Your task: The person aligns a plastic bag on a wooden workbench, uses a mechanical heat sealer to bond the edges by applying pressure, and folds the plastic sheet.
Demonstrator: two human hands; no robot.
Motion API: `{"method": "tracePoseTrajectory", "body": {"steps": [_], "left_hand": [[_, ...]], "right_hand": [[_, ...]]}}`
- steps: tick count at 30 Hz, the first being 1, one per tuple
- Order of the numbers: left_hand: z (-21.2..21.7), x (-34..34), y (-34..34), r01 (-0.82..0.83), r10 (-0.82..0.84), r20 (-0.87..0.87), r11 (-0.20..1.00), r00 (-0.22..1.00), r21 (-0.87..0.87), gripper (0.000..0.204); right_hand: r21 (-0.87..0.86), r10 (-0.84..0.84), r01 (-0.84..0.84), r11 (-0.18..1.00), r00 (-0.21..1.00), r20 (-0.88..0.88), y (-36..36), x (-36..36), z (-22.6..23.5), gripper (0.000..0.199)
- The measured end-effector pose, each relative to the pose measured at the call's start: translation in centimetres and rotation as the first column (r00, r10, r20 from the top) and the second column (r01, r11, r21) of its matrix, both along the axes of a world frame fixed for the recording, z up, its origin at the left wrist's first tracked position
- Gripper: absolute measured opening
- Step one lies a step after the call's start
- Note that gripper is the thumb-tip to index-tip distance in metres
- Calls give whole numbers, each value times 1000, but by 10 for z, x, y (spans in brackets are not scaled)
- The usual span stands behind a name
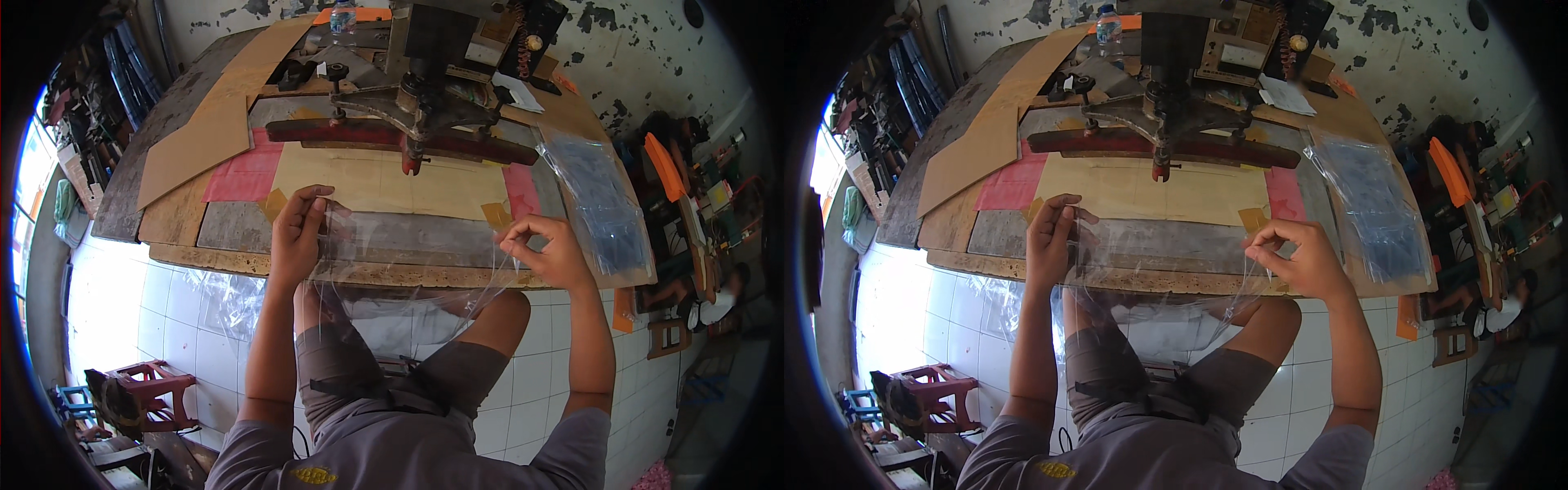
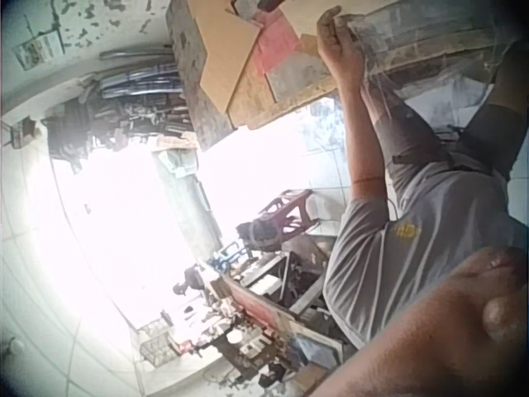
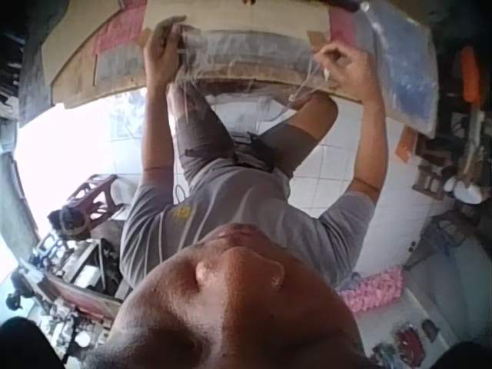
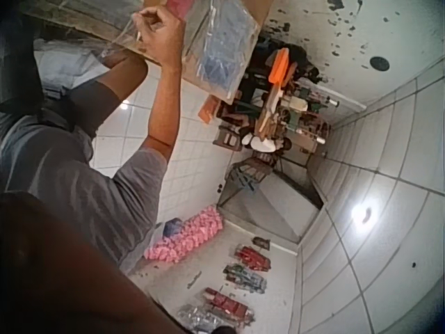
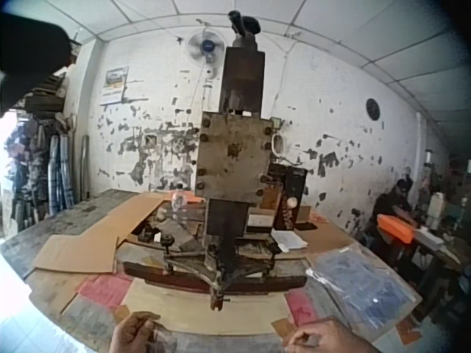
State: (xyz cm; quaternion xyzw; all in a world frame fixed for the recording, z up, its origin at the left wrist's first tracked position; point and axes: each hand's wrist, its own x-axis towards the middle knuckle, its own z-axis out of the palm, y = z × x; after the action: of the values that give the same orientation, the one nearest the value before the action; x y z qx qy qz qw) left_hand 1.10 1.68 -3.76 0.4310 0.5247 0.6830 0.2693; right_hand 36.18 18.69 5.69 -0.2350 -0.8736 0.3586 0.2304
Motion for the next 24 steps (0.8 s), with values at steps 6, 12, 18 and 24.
{"method": "tracePoseTrajectory", "body": {"steps": [6,12,18,24], "left_hand": [[-2,-2,-1,12,-12,17,1000,1000,16,26],[-3,-2,0,-18,18,-47,1000,999,3,27],[-1,-1,0,-25,24,-72,1000,997,-10,27],[0,0,0,-17,18,-53,1000,998,3,26]], "right_hand": [[-106,-6,4,994,1000,-17,-2,4,-6,11],[-79,-9,6,997,999,-34,-4,3,-13,9],[-10,-54,53,999,997,-60,-7,2,-18,8],[7,-116,120,993,972,-203,-14,-1,-28,5]]}}
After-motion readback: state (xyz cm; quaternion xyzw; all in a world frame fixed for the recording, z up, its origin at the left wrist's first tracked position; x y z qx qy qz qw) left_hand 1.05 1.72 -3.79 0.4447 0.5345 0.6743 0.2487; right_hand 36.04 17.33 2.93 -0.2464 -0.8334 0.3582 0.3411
